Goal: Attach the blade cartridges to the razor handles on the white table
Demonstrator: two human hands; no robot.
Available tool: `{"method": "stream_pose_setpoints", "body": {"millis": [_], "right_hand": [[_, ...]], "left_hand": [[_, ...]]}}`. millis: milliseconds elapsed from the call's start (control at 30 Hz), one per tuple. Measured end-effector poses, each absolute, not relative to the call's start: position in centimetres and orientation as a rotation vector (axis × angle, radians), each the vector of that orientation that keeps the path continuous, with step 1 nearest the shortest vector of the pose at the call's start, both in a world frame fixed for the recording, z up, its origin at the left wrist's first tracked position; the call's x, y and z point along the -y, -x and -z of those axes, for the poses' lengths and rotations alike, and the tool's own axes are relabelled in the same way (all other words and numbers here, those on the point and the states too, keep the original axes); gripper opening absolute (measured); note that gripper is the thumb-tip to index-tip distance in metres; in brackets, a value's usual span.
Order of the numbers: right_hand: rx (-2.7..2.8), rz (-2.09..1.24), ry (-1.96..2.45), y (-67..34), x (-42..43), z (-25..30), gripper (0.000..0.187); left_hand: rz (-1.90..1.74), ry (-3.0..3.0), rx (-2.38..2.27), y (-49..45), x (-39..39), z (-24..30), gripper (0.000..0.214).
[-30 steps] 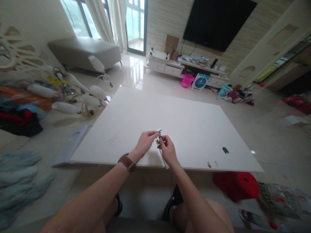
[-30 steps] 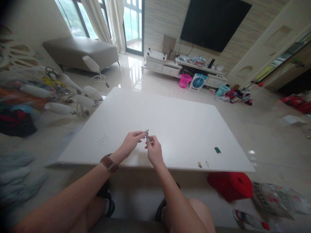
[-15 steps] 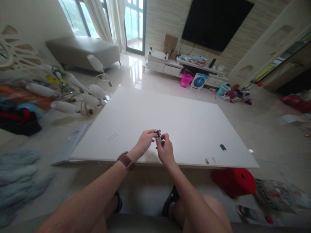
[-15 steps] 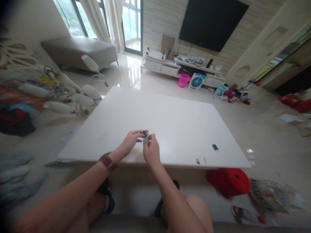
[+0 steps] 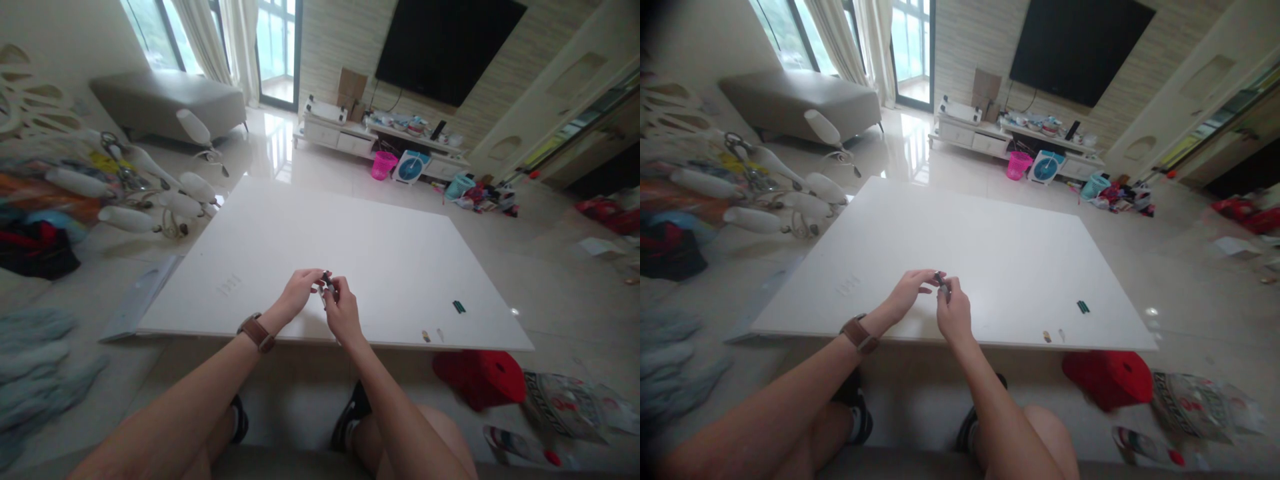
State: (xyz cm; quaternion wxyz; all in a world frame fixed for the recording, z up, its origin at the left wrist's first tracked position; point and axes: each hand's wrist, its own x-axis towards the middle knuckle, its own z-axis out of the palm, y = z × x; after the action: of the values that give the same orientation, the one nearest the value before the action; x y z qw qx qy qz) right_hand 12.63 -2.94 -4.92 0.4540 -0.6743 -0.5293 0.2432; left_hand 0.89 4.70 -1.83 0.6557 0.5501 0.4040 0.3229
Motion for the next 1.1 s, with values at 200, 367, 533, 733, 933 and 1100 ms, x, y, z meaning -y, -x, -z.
{"method": "stream_pose_setpoints", "body": {"millis": [200, 367, 533, 733, 933, 1100], "right_hand": [[1.295, -0.579, 1.653, -12.3, 3.2, 4.8, 0.01], [1.281, -0.573, 1.656, -12.1, 3.2, 5.0, 0.009], [1.268, -0.574, 1.66, -12.2, 3.1, 5.2, 0.009], [1.266, -0.563, 1.673, -12.4, 3.1, 5.2, 0.009], [1.258, -0.553, 1.68, -12.4, 3.1, 5.2, 0.008], [1.26, -0.539, 1.658, -12.4, 3.2, 4.6, 0.006]], "left_hand": [[-0.762, -1.269, -0.914, -0.9, -4.0, 1.3, 0.037], [-0.76, -1.309, -0.922, -0.9, -3.9, 1.2, 0.035], [-0.739, -1.353, -0.905, -1.0, -4.3, 1.8, 0.034], [-0.719, -1.392, -0.889, -1.2, -4.5, 2.2, 0.034], [-0.718, -1.388, -0.884, -1.1, -4.4, 1.9, 0.035], [-0.766, -1.33, -0.875, -1.1, -3.9, 1.6, 0.037]]}}
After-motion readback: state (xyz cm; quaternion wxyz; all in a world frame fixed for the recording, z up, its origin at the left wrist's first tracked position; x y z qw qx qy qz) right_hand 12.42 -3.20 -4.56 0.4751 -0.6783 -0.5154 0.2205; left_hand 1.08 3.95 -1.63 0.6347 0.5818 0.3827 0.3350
